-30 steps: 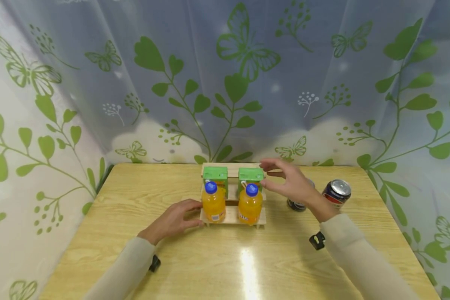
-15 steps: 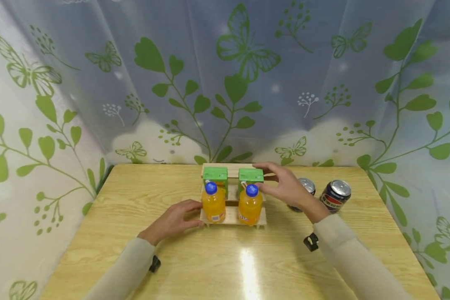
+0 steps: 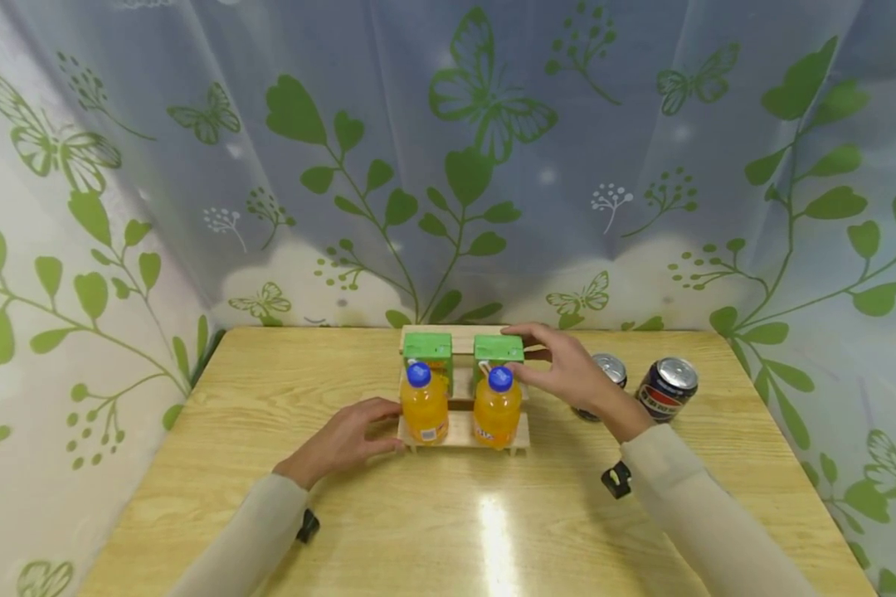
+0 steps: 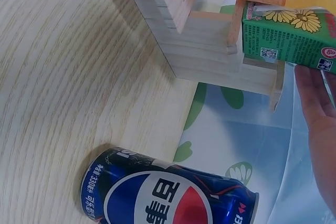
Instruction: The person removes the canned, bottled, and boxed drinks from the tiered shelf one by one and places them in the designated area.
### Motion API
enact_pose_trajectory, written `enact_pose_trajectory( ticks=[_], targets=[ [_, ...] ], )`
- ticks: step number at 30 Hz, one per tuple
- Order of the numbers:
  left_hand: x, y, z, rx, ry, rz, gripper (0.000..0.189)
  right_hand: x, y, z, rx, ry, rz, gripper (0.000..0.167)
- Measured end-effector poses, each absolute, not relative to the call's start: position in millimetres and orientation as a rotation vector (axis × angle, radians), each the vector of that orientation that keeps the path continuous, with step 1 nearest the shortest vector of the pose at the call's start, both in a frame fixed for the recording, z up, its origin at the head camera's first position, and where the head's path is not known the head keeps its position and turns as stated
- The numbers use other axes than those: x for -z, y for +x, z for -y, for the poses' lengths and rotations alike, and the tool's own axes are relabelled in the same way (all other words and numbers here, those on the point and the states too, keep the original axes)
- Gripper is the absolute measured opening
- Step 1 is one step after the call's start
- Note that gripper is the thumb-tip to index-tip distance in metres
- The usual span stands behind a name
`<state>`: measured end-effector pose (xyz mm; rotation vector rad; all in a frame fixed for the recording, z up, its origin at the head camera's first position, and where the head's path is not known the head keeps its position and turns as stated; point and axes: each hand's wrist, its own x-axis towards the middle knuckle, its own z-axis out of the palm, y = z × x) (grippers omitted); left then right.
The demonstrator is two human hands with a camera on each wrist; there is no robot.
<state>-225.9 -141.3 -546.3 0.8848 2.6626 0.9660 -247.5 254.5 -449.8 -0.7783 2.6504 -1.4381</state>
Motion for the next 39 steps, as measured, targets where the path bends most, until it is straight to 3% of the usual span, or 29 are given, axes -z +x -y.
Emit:
enact_pose_trajectory(
  ticks=[14, 39],
  targets=[
    [546, -225, 141, -0.962, 0.889, -2.671, 0.056, 450, -249, -254, 1.492, -0.758, -2.614, 0.043],
    [544, -225, 140, -0.972, 0.874, -2.655, 0.057, 409, -235, -286, 1.618, -0.679, -2.658, 0.044]
  ],
)
